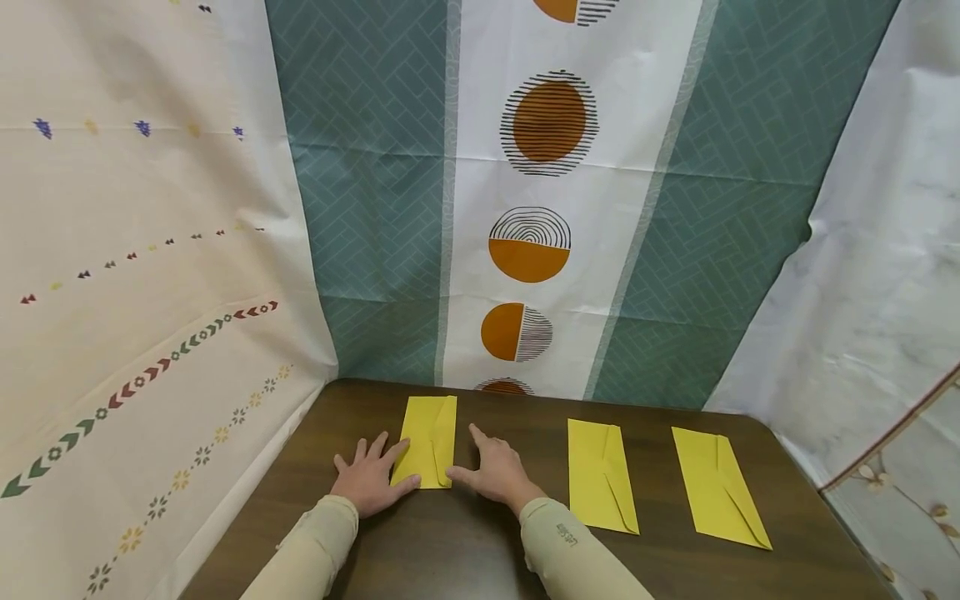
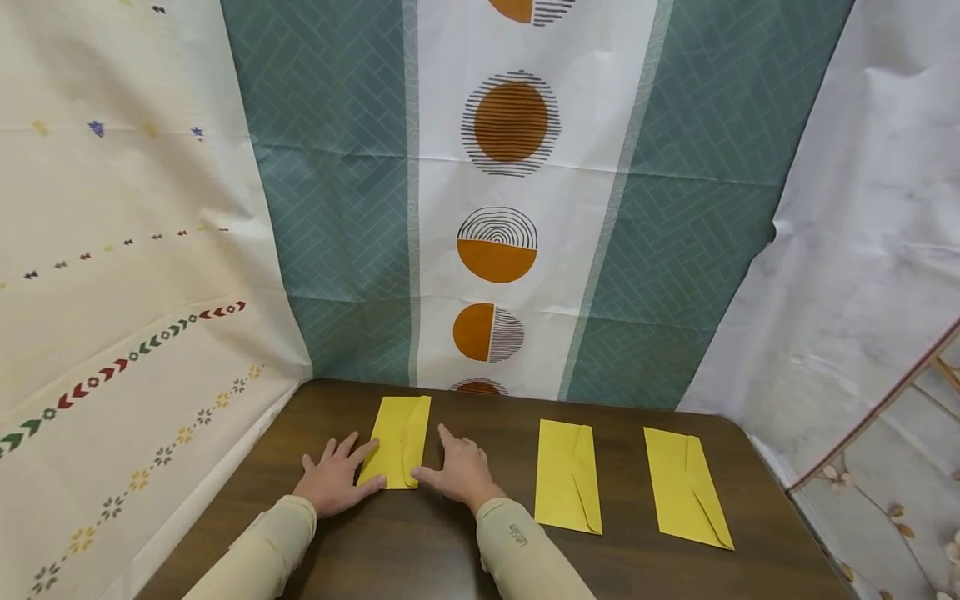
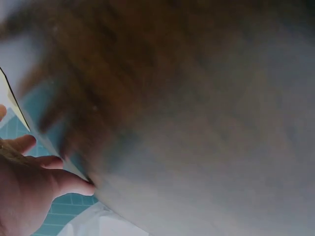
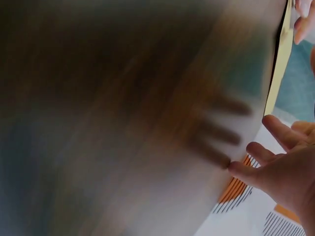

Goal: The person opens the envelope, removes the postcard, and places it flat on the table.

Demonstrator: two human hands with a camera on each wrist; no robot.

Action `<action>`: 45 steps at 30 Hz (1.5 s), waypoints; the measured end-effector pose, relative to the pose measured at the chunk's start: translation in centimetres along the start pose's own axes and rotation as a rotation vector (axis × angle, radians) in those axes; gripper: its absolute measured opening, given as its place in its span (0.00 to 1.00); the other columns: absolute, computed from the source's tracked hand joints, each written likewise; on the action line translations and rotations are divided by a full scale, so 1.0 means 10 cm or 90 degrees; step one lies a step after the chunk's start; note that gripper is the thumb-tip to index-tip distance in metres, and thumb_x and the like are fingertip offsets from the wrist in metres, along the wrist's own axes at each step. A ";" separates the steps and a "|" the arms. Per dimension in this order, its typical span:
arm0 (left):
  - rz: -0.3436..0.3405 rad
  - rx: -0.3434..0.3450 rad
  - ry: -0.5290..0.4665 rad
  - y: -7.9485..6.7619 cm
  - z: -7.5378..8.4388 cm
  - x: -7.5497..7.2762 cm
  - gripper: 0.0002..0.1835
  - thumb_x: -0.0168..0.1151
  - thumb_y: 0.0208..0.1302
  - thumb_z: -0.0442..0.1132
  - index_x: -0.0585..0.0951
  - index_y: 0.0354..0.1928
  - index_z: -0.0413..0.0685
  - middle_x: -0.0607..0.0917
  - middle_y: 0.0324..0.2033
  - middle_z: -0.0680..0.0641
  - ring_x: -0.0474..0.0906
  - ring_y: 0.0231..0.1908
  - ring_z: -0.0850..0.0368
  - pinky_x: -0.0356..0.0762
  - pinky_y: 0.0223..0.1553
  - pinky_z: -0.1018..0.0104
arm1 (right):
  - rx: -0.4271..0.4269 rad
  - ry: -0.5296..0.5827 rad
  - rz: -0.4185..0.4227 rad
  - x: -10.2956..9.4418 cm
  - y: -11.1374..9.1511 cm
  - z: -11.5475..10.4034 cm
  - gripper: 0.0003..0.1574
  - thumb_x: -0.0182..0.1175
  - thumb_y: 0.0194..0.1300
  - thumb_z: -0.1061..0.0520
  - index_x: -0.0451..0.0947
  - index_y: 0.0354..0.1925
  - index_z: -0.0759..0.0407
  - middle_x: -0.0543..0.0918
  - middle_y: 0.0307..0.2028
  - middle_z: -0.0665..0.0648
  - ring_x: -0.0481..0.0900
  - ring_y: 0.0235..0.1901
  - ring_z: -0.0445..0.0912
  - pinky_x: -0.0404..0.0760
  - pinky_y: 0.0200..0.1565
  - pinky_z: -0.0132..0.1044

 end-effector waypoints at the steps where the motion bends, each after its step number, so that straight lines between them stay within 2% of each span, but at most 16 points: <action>1: -0.005 -0.002 -0.003 0.00 0.00 -0.01 0.47 0.56 0.67 0.78 0.69 0.81 0.61 0.66 0.80 0.33 0.60 0.75 0.15 0.45 0.63 0.05 | -0.004 -0.003 0.000 0.02 0.00 -0.04 0.62 0.70 0.67 0.30 0.60 0.83 0.61 0.75 0.75 0.66 0.72 0.73 0.70 0.69 0.73 0.70; 11: -0.022 -0.002 0.000 0.00 -0.04 0.02 0.48 0.56 0.67 0.78 0.69 0.80 0.60 0.69 0.78 0.33 0.61 0.76 0.17 0.46 0.62 0.04 | 0.024 -0.067 -0.013 0.20 0.03 -0.13 0.67 0.71 0.62 0.26 0.59 0.83 0.60 0.77 0.74 0.64 0.71 0.74 0.69 0.61 0.73 0.77; 17: -0.024 -0.003 -0.005 0.00 -0.05 0.00 0.47 0.57 0.67 0.78 0.69 0.80 0.60 0.70 0.78 0.33 0.62 0.75 0.17 0.46 0.62 0.04 | 0.047 -0.094 -0.033 0.24 0.06 -0.13 0.72 0.71 0.59 0.22 0.56 0.84 0.60 0.77 0.74 0.64 0.71 0.74 0.67 0.63 0.74 0.76; 23: -0.037 -0.004 -0.010 -0.03 -0.02 -0.03 0.48 0.56 0.68 0.78 0.68 0.81 0.59 0.70 0.78 0.33 0.62 0.75 0.17 0.48 0.62 0.05 | 0.066 -0.112 -0.043 0.23 0.06 -0.12 0.73 0.72 0.58 0.21 0.57 0.84 0.58 0.78 0.73 0.66 0.74 0.74 0.64 0.65 0.73 0.74; 32: -0.036 -0.009 0.006 0.01 -0.02 -0.03 0.49 0.56 0.66 0.79 0.67 0.82 0.62 0.69 0.78 0.34 0.62 0.76 0.19 0.49 0.62 0.05 | 0.061 -0.182 -0.056 0.27 0.05 -0.15 0.74 0.70 0.57 0.18 0.56 0.85 0.55 0.79 0.72 0.63 0.75 0.74 0.61 0.67 0.72 0.74; 41: -0.054 -0.028 0.025 0.00 0.01 -0.04 0.50 0.54 0.65 0.82 0.65 0.83 0.65 0.68 0.79 0.35 0.62 0.77 0.21 0.50 0.61 0.05 | 0.058 -0.205 -0.056 0.24 0.02 -0.18 0.71 0.69 0.57 0.18 0.61 0.82 0.56 0.79 0.72 0.64 0.76 0.73 0.61 0.69 0.71 0.73; 45: -0.050 -0.026 0.031 0.00 0.04 -0.06 0.50 0.55 0.64 0.82 0.67 0.82 0.66 0.69 0.78 0.35 0.63 0.76 0.20 0.51 0.60 0.04 | 0.054 -0.224 -0.059 0.25 0.01 -0.18 0.70 0.67 0.58 0.17 0.63 0.81 0.57 0.78 0.73 0.63 0.76 0.74 0.60 0.70 0.71 0.73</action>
Point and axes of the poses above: each hand's wrist, its own y-axis towards the middle knuckle, its own x-axis out of the palm, z = x × y, the point moved 7 cm from there along y, towards the middle knuckle
